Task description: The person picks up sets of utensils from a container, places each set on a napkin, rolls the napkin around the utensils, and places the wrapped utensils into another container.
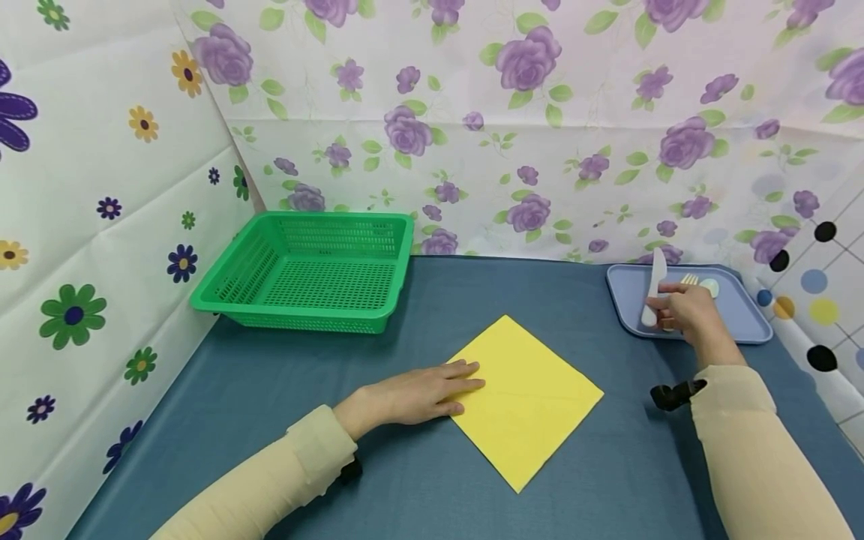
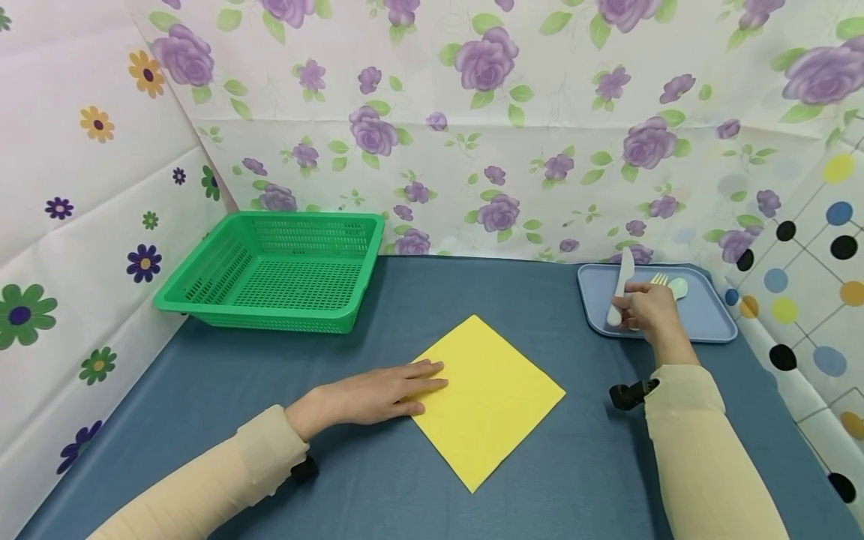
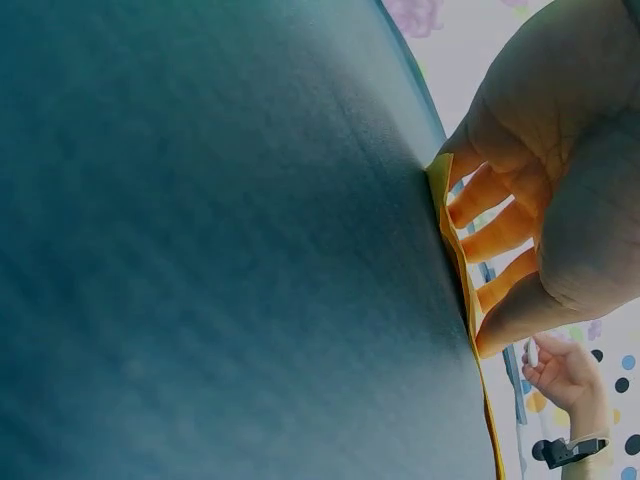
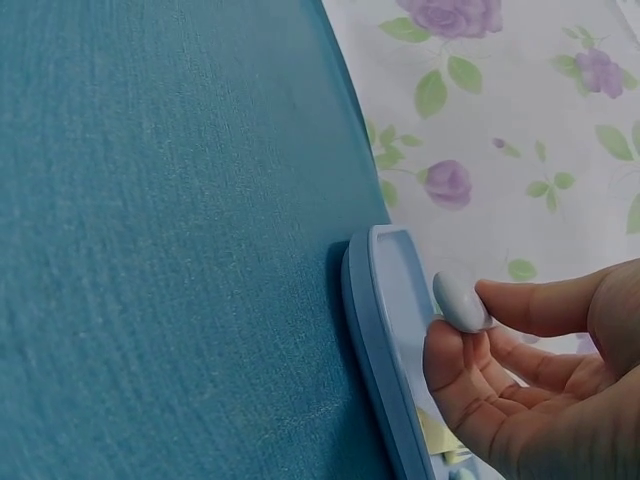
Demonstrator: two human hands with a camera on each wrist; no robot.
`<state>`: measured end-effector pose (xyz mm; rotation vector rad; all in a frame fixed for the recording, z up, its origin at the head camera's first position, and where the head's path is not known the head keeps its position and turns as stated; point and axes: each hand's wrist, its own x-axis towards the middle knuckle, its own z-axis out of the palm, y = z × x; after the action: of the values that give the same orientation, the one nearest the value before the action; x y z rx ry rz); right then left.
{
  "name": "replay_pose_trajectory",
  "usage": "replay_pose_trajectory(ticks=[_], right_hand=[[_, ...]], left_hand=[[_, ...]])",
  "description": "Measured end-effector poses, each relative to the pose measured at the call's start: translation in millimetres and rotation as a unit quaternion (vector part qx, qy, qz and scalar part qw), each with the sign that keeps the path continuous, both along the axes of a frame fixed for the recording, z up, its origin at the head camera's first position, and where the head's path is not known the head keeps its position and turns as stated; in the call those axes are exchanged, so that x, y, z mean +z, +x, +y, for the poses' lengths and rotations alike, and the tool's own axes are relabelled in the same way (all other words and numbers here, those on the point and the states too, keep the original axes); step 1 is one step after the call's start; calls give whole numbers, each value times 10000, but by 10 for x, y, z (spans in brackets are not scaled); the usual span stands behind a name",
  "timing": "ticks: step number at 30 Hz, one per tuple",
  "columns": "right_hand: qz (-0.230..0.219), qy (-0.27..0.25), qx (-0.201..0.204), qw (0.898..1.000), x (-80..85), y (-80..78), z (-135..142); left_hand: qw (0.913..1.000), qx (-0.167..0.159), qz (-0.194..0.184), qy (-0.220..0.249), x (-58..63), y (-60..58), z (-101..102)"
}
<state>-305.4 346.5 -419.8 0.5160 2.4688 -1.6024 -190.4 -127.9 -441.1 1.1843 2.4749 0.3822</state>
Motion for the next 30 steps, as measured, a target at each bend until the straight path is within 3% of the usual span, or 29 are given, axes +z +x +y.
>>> replay_pose_trajectory(ticks=[15,30], right_hand=[[-39,-194,77,9998,9,7,1],[60,-480,571,9972,114,42,-26]], left_hand=[[9999,9,-102,64,0,6,-3],[9999,-30,42,-162,30,18,10]])
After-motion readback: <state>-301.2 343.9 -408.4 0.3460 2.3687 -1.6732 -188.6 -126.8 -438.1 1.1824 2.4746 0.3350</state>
